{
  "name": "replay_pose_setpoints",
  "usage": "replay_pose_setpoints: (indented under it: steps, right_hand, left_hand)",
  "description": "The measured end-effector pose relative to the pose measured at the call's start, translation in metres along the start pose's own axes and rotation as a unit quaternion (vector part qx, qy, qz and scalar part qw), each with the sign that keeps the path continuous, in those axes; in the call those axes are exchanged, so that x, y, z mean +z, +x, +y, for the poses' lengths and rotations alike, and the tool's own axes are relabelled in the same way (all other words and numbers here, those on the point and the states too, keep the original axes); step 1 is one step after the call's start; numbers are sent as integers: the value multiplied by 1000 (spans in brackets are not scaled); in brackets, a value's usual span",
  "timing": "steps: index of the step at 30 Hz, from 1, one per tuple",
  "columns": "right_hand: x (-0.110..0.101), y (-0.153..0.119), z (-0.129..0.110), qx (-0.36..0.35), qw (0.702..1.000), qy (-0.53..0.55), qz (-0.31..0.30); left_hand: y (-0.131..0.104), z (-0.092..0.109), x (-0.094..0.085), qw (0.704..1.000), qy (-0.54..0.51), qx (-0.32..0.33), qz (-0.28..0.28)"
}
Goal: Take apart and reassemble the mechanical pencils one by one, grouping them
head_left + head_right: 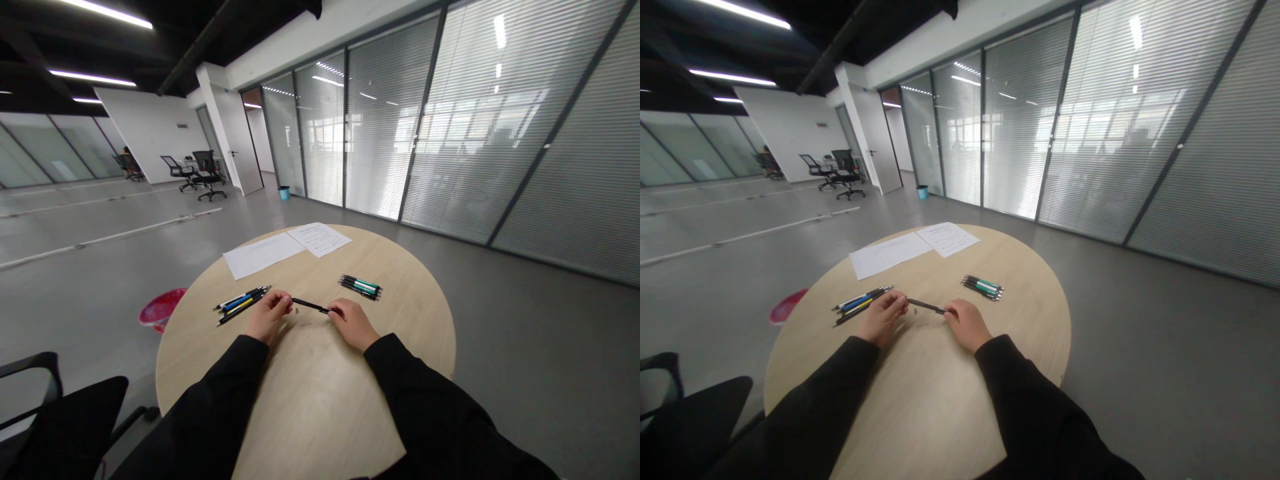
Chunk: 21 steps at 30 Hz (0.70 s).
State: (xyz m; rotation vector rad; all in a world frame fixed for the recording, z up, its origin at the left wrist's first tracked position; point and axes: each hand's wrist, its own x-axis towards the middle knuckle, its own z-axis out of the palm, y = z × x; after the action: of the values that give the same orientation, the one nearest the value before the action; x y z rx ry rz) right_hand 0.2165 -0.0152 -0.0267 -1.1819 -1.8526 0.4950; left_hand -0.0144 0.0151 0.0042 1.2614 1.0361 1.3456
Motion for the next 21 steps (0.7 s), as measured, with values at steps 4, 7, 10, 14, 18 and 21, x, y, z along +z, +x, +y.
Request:
replay_pose_setpoints:
  steps: [4,7,10,14,18,21]
  right_hand:
    - [0,0,0,2,1000,9,14]
    - [0,0,-1,4,1000,12,12]
    - [0,-1,-1,4,1000,10,5]
    - [0,0,0,2,1000,7,4]
    - [1,0,0,-1,1000,9,5]
    - [2,0,1,-1,1000,10,-2]
  left_hand:
    - [0,-1,-1,1000,-7,-9,-2]
    - [0,0,-1,1000,-7,-6,0]
    - [-1,2,0,1000,-12,-4,-2]
    - [-2,2,1,1000,-23,-1,-13]
    - [-1,-1,0,1000,-16,-1,-16]
    - [0,-3,-1,1000,-20,9,-22]
